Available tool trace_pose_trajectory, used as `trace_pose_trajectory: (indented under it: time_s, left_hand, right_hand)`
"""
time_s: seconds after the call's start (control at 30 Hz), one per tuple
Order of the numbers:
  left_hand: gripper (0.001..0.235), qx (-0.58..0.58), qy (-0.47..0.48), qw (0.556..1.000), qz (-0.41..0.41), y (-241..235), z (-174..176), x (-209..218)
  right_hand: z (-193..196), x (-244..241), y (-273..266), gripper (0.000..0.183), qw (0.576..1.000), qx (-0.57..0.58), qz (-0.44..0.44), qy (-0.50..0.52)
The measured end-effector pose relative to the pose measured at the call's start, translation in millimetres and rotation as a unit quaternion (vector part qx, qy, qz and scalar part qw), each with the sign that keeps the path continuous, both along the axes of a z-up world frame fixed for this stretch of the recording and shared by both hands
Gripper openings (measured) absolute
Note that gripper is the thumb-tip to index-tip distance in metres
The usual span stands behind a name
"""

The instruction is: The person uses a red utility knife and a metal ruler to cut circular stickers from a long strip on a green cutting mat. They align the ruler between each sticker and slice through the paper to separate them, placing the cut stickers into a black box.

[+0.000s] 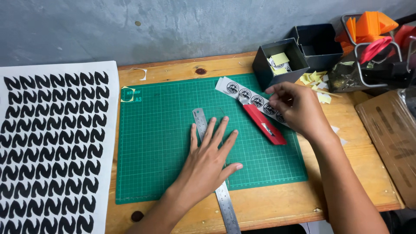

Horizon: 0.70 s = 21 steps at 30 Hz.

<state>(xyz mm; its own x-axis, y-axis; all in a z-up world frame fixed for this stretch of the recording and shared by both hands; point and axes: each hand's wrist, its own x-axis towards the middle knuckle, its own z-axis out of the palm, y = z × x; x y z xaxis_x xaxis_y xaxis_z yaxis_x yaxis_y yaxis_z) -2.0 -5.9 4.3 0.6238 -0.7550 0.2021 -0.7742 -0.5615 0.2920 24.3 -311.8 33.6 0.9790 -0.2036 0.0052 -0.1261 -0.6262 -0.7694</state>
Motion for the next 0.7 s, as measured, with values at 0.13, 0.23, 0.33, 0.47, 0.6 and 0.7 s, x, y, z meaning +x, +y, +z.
trace_pose_trajectory:
  time_s: [0.13, 0.23, 0.33, 0.47, 0.6, 0.7]
  left_hand:
    - [0.081, -0.022, -0.003, 1.000, 0.013, -1, 7, 1]
    - [0.073, -0.094, -0.017, 0.994, 0.056, -1, 24, 4]
    - [0.080, -0.284, 0.080, 0.949, 0.112, -1, 41, 8]
    - [0.040, -0.509, 0.398, 0.747, 0.158, 5, 48, 19]
    - [0.020, -0.544, 0.325, 0.736, 0.240, 6, 42, 27]
    - [0.019, -0.577, 0.297, 0.716, 0.256, 12, 47, 32]
  right_hand:
    - [24, -9, 23, 0.016, 0.997, 0.010, 0.028, -0.075]
    - [36, -17, 36, 0.013, 0.989, 0.058, 0.049, -0.127]
    - [42, -24, 47, 0.024, 0.978, 0.183, 0.087, -0.047]
    - [33, -26, 66, 0.022, 0.968, 0.228, 0.105, -0.003]
    - [28, -24, 74, 0.042, 0.979, 0.131, 0.151, -0.036]
    - [31, -25, 72, 0.036, 0.990, 0.032, 0.133, 0.045]
